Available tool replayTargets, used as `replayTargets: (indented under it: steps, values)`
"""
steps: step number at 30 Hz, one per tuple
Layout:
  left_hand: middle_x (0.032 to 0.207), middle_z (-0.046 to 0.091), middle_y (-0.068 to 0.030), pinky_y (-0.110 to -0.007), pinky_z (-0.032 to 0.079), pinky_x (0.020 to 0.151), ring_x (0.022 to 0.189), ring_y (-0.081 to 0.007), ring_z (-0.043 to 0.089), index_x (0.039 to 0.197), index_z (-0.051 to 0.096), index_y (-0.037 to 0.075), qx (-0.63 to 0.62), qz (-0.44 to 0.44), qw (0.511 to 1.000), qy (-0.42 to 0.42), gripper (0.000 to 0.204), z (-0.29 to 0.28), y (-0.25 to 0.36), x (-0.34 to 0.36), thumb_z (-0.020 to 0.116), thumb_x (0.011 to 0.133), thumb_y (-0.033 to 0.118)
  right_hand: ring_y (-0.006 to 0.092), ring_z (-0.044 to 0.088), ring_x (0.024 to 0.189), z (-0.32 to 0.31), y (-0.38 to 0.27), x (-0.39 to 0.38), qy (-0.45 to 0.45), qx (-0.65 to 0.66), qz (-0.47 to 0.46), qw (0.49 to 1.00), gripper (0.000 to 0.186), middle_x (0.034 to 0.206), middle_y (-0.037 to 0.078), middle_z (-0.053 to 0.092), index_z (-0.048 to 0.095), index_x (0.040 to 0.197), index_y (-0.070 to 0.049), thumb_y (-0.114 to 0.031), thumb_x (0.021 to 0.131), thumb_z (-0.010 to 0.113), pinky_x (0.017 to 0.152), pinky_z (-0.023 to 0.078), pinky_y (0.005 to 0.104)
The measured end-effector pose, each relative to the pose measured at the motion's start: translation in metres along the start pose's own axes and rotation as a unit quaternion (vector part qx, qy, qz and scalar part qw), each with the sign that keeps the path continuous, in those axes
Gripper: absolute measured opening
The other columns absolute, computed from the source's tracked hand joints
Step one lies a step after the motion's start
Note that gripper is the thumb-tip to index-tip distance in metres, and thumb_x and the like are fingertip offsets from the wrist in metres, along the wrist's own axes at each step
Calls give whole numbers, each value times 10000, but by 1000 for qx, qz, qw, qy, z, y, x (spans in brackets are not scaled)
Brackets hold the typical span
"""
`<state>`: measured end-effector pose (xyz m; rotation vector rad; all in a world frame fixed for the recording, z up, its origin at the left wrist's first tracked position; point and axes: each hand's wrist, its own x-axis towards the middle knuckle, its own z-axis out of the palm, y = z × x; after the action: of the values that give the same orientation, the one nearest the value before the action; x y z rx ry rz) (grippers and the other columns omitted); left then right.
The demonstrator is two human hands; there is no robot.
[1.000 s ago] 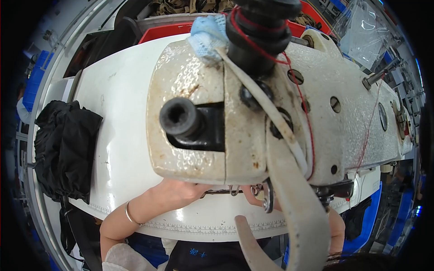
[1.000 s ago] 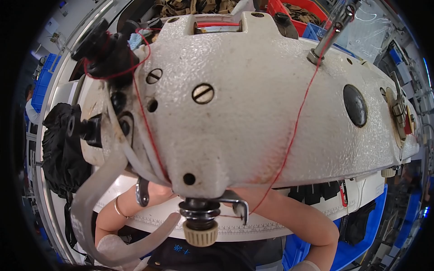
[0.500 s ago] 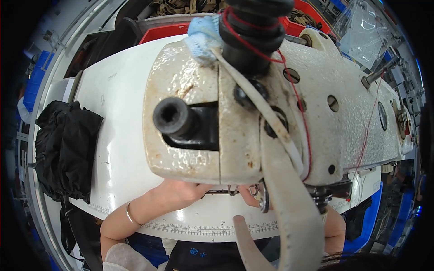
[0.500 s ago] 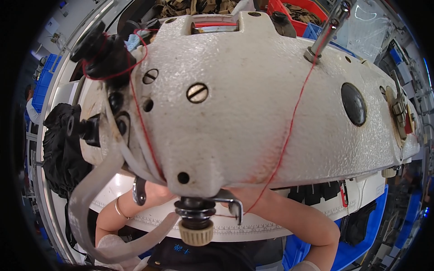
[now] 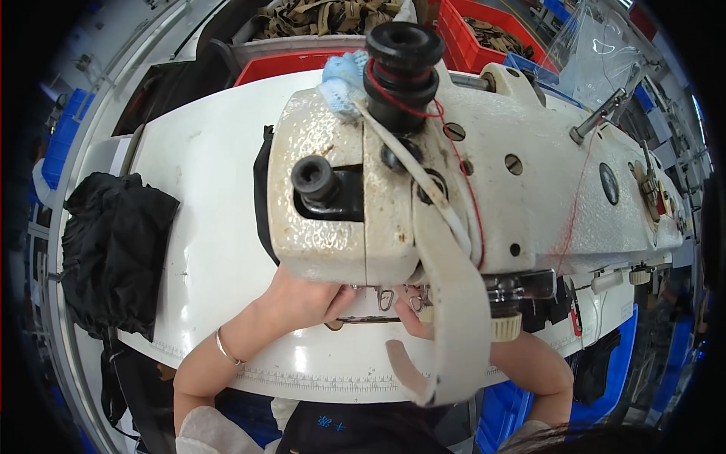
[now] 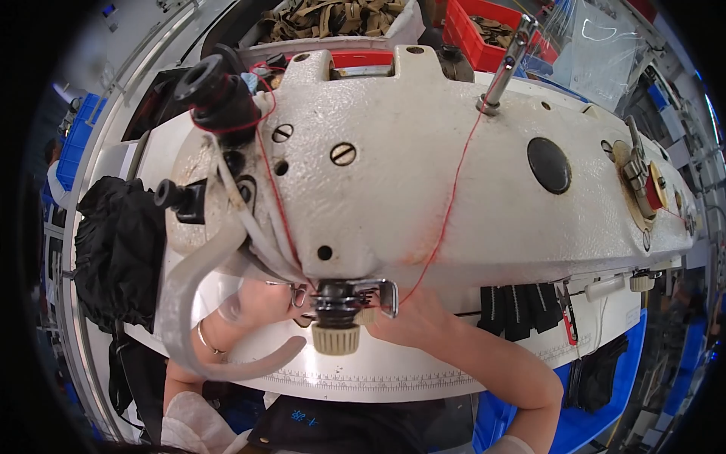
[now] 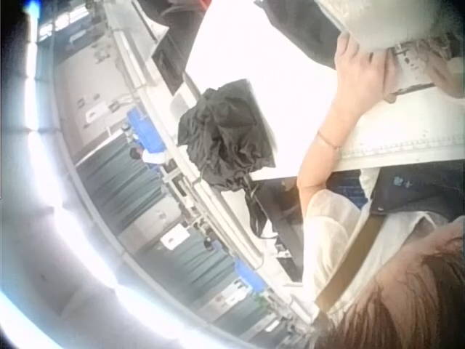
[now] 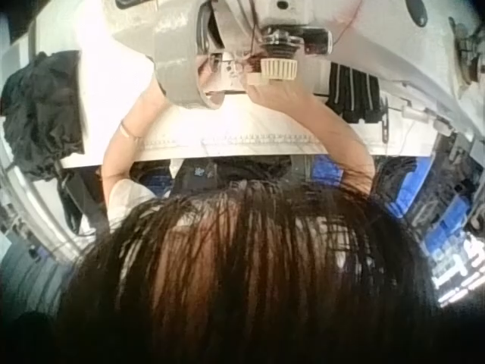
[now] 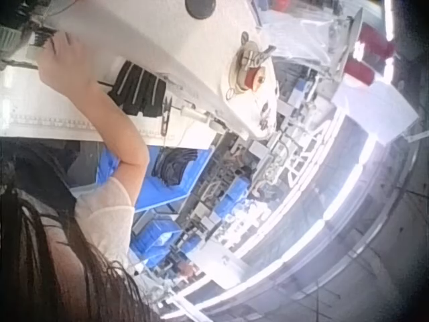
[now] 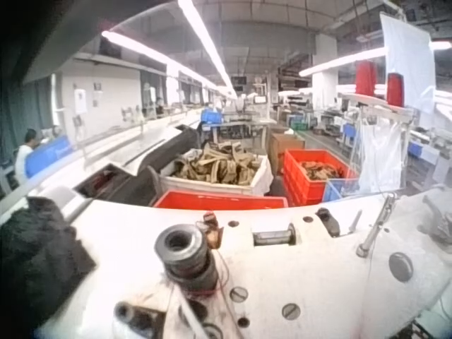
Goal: Sewing together components for a leather or fabric bag using an industrial sewing machine in a workshop environment.
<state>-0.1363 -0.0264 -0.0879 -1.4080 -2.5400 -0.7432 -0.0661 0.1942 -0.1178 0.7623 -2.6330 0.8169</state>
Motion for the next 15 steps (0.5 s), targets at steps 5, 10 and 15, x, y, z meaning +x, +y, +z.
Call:
replayTargets:
  steps: [5,10,15]
  values:
    - [911,627,-133,-423,498,788,856,-325,609,829,631,3,-2,16,999,43,170,-3,0,7,642,660,16,197,599,600,12,11,0,21,-101,-87,991,287,829,47,637,659,950,-114,-130,664,639,475,470,334]
    - [999,601,-169,-417,433,958,1000,-342,565,930,590,-28,-23,6,995,94,278,-4,-8,3,616,653,-22,195,583,608,4,5,9,16,-77,-85,993,221,792,21,607,643,893,-97,-134,675,644,507,466,329]
    - [906,591,-141,-408,373,1023,1052,-281,537,929,575,-8,102,41,994,16,244,-27,-29,9,616,691,24,180,605,657,-2,-8,18,82,-133,-249,956,315,795,60,603,624,1045,-28,-57,739,692,565,488,281]
